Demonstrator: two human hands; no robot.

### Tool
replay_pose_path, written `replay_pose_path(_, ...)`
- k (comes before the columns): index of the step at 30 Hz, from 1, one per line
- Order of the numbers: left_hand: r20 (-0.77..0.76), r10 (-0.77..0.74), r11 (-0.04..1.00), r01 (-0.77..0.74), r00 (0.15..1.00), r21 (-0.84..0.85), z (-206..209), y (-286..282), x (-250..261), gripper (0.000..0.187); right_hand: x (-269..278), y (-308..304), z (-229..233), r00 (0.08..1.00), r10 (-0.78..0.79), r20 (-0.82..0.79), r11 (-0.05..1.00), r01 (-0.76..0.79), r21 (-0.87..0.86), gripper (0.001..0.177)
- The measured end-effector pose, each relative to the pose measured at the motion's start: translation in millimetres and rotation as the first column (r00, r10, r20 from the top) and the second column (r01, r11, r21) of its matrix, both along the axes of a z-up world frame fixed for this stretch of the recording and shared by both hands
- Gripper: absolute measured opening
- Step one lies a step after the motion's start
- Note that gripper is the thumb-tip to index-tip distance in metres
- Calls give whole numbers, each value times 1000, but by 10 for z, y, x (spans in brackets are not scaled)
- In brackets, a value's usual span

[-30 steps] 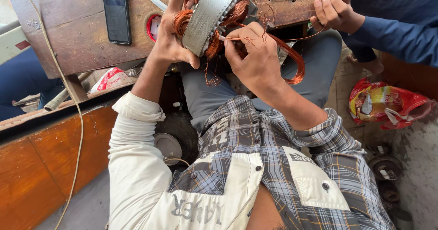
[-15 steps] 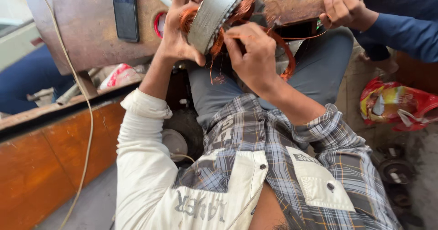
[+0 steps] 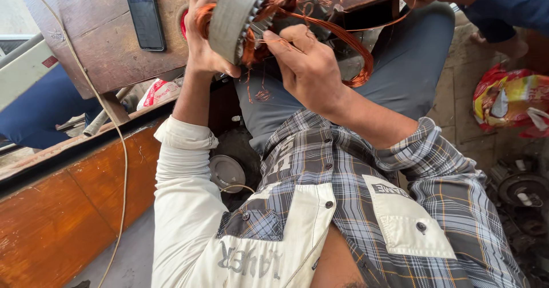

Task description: The person sits on the floor and repairs an electric motor stator. They cut a strip of white insulating tape with scissors, then repeatedly wrap and secure the tape around copper windings on the stator. A second person assists by holding the stator and handing over tools.

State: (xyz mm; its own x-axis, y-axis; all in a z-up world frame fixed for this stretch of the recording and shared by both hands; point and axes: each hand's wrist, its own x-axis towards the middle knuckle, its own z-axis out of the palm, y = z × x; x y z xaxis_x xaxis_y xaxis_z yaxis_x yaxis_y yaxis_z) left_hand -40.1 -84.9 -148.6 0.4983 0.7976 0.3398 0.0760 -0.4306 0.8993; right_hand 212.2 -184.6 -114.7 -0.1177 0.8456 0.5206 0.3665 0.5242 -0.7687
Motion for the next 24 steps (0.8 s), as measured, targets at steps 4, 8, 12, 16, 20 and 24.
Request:
replay_pose_path(4, -55, 53, 998, -51, 997, 28, -70, 47, -4, 105, -1, 36, 10, 1000, -4, 19, 999, 3, 36, 31)
replay_pose_path(8, -124, 57, 987, -37, 991, 158, 86, 41, 87, 108, 16, -8, 110, 1000, -9, 18, 1000, 8, 15, 31)
replay_pose_path(12, 324, 99, 907, 49, 941, -419, 576, 50, 254, 95, 152, -244, 230, 998, -64, 21, 998, 64, 0, 45)
replay_pose_path(16, 21, -63, 895, 66, 998, -440, 1017, 288, 313, 54, 325, -507, 130, 967, -55, 248, 981, 98, -166, 46)
replay_pose_path(20, -408, -287, 883, 75, 867, -462, 1187, 528, 387, 42, 487, -678, 82, 919, -10, 394, 982, 84, -172, 24)
replay_pose_path(24, -505, -395, 819, 46, 768, -571, 1303, 632, 485, 29, 694, -811, 184, 923, 109, 370, 979, -35, -202, 14)
